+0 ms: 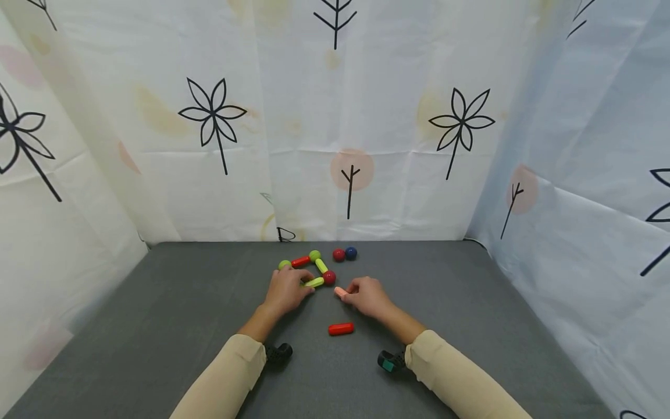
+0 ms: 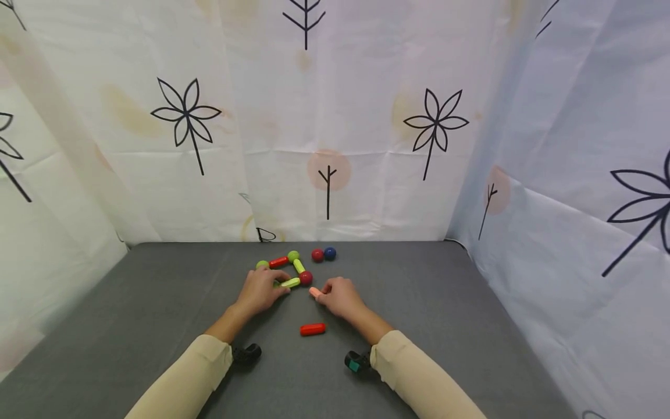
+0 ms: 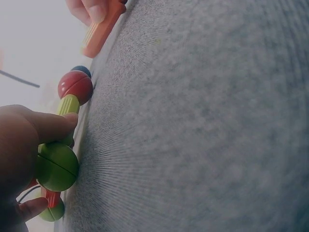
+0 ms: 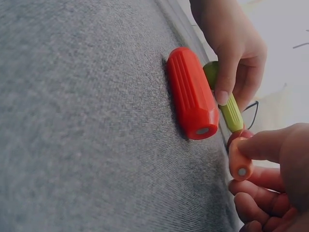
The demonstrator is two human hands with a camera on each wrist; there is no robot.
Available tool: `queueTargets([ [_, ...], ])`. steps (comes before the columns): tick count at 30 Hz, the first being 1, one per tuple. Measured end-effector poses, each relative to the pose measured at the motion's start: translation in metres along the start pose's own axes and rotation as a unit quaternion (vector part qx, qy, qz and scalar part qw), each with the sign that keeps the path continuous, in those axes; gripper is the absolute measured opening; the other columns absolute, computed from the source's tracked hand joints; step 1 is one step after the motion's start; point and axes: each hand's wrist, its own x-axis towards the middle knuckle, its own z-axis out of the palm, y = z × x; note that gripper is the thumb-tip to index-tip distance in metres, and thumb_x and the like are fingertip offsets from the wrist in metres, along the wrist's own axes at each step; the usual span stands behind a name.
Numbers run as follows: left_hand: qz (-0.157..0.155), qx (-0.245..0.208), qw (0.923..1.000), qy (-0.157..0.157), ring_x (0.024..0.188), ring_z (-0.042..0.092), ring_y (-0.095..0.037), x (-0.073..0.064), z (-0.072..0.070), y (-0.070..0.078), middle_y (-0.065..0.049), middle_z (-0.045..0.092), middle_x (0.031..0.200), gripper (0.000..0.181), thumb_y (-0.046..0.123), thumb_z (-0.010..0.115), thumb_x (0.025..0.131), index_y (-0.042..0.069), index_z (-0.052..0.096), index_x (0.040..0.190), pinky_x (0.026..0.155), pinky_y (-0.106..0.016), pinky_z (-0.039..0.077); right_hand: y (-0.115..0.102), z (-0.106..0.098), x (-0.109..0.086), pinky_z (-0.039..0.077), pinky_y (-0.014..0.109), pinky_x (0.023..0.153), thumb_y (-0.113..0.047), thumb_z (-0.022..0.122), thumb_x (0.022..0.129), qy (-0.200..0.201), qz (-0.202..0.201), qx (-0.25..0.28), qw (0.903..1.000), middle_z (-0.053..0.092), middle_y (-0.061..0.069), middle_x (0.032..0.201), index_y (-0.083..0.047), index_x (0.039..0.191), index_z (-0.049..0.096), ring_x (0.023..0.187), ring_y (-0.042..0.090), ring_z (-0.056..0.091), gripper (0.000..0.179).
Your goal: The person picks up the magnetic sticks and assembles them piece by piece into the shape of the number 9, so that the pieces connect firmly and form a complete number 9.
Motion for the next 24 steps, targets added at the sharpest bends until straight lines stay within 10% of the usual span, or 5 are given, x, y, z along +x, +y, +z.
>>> queueTargets([
  [24, -0.007, 0.002, 1.0, 0.0, 0.085, 0.051, -0.019, 0.001, 0.0, 0.001, 0.006, 0.069, 0.092, 0.024, 0.029, 0.082, 0.079, 0.022, 0.076, 0.101, 0.077, -0.042, 0.037, -0.003, 0.009, 0.016, 0.045, 0.027, 0.057, -0.023, 0.074, 0.087, 0.04, 0.043, 0.031, 0.9978, 0.062, -0.002, 0.07, -0.008, 0.085, 0.073, 0.063, 0.014, 0.054, 0.015],
])
